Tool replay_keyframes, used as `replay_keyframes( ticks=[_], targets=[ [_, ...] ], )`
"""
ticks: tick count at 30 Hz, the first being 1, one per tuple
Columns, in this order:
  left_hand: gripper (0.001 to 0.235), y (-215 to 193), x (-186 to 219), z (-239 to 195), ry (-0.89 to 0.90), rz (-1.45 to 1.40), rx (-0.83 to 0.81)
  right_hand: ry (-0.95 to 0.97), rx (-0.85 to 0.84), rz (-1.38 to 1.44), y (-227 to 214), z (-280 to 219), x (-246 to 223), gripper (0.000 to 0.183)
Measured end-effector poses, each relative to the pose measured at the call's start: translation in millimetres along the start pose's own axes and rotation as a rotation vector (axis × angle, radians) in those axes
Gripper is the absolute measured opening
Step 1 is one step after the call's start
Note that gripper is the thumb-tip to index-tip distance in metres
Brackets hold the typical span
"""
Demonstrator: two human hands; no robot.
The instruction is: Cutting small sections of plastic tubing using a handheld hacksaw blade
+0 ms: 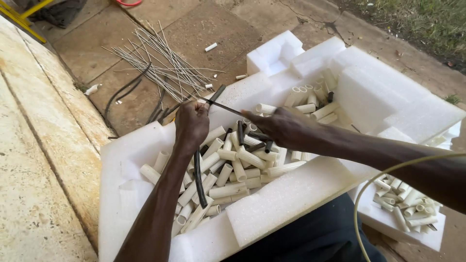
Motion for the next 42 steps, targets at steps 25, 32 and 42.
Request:
replay_keyframes(
  ticks=[25, 32, 42],
  targets=[
    [0.021, -38.5, 86.6, -38.4, 0.116, -0.919, -0.175, 0.195, 0.315, 1.051, 5.5, 97.3, 23.7, 0.027],
    [0.02, -39.2, 71.7, -33.7, 0.086, -0.88, -0.148, 0.265, 0.285, 0.572, -0.2, 110.5, 57.3, 0.018],
    [0.027, -44.7, 69.9, -38.8, 0.173, -0.589, -0.098, 0.078, 0.429, 0.094, -79.7, 69.7, -3.0, 0.022]
  ],
)
Point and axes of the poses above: each hand's wrist, its own z-axis towards the middle knuckle, its own y-axis out of the palm, x = y × z, the point moved 10 cm from there along z, towards the middle knuckle, and after that the axes turned 2 degrees about z, right-handed, at the moved point
